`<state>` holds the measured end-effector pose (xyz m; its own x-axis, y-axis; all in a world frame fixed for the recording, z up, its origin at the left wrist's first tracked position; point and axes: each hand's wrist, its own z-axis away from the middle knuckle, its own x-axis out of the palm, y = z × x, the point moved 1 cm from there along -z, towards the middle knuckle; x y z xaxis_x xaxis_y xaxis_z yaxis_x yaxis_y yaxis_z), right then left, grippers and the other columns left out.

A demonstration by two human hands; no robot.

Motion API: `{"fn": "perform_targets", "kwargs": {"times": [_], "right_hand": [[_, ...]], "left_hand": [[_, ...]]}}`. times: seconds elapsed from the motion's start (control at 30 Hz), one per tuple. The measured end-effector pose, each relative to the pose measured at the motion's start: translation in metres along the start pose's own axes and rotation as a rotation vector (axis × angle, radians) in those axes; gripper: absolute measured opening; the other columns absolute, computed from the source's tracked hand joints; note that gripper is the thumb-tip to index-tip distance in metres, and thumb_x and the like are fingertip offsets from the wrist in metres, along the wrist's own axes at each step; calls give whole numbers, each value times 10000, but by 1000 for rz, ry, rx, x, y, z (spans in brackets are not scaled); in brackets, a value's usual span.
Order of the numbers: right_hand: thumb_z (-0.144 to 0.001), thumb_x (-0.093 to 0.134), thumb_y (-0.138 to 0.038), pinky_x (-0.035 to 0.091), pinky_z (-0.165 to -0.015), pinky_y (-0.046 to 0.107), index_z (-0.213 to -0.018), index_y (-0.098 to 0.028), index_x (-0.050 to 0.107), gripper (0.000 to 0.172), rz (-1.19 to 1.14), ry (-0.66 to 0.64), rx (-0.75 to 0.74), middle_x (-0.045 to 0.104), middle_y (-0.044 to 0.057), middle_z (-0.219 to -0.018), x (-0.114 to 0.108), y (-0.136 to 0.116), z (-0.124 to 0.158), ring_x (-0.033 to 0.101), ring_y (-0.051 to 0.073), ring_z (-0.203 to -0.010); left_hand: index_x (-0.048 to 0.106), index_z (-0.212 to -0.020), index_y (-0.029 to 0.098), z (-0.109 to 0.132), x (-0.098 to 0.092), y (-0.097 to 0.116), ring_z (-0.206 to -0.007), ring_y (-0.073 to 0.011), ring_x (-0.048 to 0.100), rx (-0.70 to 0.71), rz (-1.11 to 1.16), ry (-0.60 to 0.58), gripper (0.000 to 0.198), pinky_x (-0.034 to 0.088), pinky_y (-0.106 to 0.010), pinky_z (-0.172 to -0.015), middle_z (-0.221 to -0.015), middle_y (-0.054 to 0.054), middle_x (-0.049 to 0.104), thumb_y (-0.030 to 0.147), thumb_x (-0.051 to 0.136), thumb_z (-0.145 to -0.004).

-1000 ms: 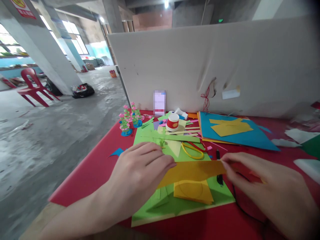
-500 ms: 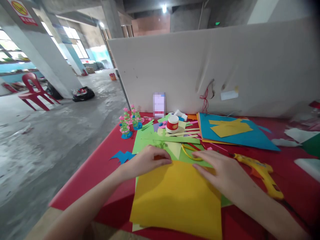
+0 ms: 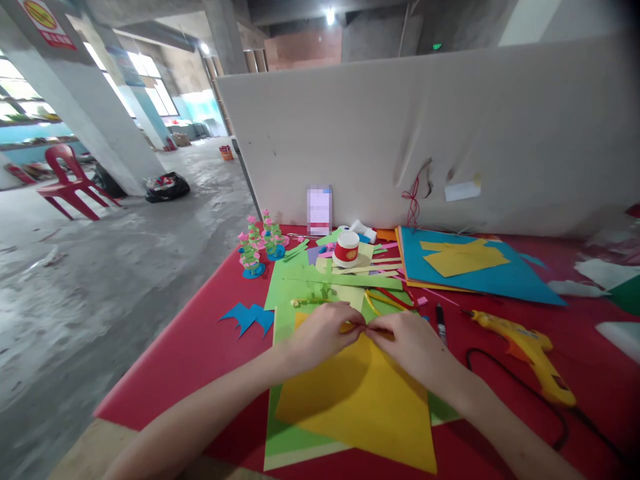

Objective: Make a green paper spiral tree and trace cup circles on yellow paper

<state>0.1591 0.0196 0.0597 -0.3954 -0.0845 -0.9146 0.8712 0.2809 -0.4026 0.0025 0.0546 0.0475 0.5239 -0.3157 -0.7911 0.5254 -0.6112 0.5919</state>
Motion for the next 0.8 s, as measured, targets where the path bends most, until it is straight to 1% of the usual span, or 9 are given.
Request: {"fn": "perform_targets", "kwargs": {"times": [0.13,0.23,0.4,0.47,0.57,0.63,0.67,0.73,0.8], "right_hand": [[-826,444,-238,290,-463,229,-650,-247,674,290,35,33,16,643,-3,-597,1,0,2,584,144,-569],[-816,453,-228,295,-458,227,-606,-244,668,301,52,55,32,649,-2,-599,0,6,6,599,153,-589],[-805,463,-214,387,-509,223,-699,-261,700,263,51,82,45,681,-1,-684,-7,22,15,627,161,-649],[-801,471,-217,409,-523,226,-719,-266,703,251,48,82,50,686,-4,-702,-8,27,17,632,165,-657],[-803,472,-216,433,-553,233,-733,-265,704,247,43,77,55,691,-6,-735,-6,27,18,637,170,-682],[-802,478,-215,445,-583,241,-745,-265,701,236,38,71,54,693,-9,-768,-4,23,16,639,176,-716],[-802,481,-214,449,-596,244,-751,-266,699,230,35,67,50,693,-12,-780,-4,21,15,639,177,-728],[-806,480,-216,451,-606,244,-768,-268,695,225,30,58,38,692,-16,-788,-3,16,13,638,174,-735],[-811,475,-218,450,-599,237,-790,-268,692,224,16,69,36,690,-14,-784,-4,12,12,638,166,-726]], "left_hand": [[650,-805,182,-1,1,-3,-679,-124,603,-31,-25,-8,165,426,-196,-630,-762,4,666,121,505,-753],[653,-776,176,1,-4,-13,-688,-133,610,-73,-63,3,170,435,-202,-641,-763,1,672,105,507,-725],[648,-743,170,12,-20,-37,-652,-134,610,-135,-131,22,158,452,-197,-611,-726,-1,668,101,508,-718],[639,-753,163,17,-26,-42,-678,-147,614,-148,-164,49,152,466,-214,-624,-740,-13,665,109,498,-738],[610,-844,156,20,-27,-35,-818,-171,608,-133,-213,115,162,467,-305,-792,-871,-46,654,132,456,-797],[582,-922,161,17,-21,-23,-898,-162,589,-16,-218,131,165,399,-360,-928,-957,-47,635,161,441,-836],[569,-957,163,15,-16,-16,-917,-155,581,56,-209,117,169,378,-364,-954,-982,-45,626,178,439,-851],[552,-1001,158,10,-5,-4,-902,-153,580,148,-179,55,188,432,-321,-881,-980,-50,617,200,421,-872],[563,-985,155,5,4,4,-825,-149,589,143,-155,-10,195,474,-256,-733,-912,-50,617,192,403,-880]]}}
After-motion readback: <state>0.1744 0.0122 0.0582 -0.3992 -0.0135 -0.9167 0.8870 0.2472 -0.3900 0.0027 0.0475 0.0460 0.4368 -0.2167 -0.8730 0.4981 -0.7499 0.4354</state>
